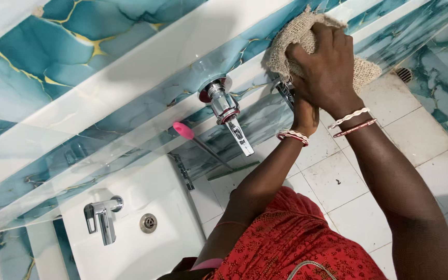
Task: The person wipes a sink and a faucet with a cloth, then rinses the cloth under a second faucet.
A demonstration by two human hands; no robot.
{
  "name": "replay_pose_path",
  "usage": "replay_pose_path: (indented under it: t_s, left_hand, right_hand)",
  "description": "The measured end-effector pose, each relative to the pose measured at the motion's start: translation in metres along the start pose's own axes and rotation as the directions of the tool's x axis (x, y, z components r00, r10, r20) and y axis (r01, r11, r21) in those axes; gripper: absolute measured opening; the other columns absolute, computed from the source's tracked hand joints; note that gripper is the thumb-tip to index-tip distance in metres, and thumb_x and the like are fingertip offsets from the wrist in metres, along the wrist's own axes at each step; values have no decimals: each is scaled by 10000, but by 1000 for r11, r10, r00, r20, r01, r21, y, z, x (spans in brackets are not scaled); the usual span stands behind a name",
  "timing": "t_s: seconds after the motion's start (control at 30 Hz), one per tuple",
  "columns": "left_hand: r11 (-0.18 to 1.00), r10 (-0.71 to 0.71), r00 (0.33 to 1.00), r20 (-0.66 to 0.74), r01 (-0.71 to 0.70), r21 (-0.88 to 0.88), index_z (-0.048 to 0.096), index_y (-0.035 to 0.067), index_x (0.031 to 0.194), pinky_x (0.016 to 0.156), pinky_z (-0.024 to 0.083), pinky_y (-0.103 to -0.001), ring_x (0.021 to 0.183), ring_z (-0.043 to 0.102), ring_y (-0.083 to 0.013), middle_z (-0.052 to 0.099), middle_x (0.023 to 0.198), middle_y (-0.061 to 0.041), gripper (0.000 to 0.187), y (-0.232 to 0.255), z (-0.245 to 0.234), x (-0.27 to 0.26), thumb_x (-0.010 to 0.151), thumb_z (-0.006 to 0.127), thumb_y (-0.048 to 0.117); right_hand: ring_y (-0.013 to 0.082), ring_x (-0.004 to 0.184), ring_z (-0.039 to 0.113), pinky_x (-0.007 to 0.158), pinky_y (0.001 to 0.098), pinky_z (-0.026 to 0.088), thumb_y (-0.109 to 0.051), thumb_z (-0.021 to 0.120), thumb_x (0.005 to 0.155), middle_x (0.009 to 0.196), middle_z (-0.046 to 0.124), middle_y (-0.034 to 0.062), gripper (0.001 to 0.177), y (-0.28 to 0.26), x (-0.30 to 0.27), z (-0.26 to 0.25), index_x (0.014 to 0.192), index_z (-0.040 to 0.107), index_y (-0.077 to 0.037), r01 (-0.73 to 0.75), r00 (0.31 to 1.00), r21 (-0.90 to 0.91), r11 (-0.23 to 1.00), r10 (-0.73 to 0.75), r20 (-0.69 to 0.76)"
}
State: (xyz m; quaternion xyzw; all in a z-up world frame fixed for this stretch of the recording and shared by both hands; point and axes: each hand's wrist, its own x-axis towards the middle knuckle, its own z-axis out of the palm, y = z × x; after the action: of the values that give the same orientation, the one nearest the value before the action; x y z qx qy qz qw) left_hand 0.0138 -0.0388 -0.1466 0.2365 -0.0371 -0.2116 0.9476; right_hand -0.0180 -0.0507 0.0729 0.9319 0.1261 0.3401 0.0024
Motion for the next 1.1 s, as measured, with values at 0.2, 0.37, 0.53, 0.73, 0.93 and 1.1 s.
replay_pose_path:
  t_s: [0.2,0.37,0.53,0.73,0.93,1.1]
  left_hand:
    - [743,353,934,52,-314,591,195,102,1640,1270,231,-379,1547,246,-188,234,1670,-36,656,75,56,-26,1121,365,466]
    - [33,661,725,192,-284,958,428,35,1518,1114,405,-530,1303,506,-378,523,1390,-223,733,101,119,-44,945,634,444]
    - [-192,696,656,291,-220,956,424,55,1511,1107,404,-533,1266,510,-377,532,1345,-204,777,105,133,-43,885,683,436]
    - [387,679,720,143,-516,764,392,43,1528,1202,397,-413,1378,509,-307,507,1474,-187,660,64,72,-14,1069,520,499]
    - [975,182,983,-16,-183,-124,548,150,1367,915,488,-316,1116,604,-144,621,1270,-2,510,-12,-9,28,1077,506,567]
    - [899,201,965,168,-113,-424,594,114,1337,719,498,-317,945,614,-163,646,1148,-16,479,-37,-14,27,1111,477,519]
  right_hand:
    - [291,1336,566,1182,458,498,-77,735,934,1339,504,182,587,25,-14,32,1436,432,-68,-243,947,628,739,322,-13]
    - [218,1227,605,1055,376,539,-205,626,1110,1352,556,126,454,32,-26,48,1471,382,-77,-161,875,979,-121,442,199]
    - [245,1219,651,1081,377,558,-345,574,1101,1358,598,146,595,34,-35,54,1516,365,26,-89,835,682,-726,319,449]
    - [378,1408,502,1171,466,454,-190,616,1132,1544,432,234,682,43,-31,54,1553,145,66,-87,911,949,304,410,-48]
    - [403,1147,496,911,516,424,-284,872,880,1268,454,249,622,41,-13,-1,1387,589,-61,133,991,302,944,-118,-66]
    - [323,1175,431,1011,492,382,-368,869,838,1285,464,138,320,41,0,-9,1103,747,-237,469,881,-22,883,-470,-60]
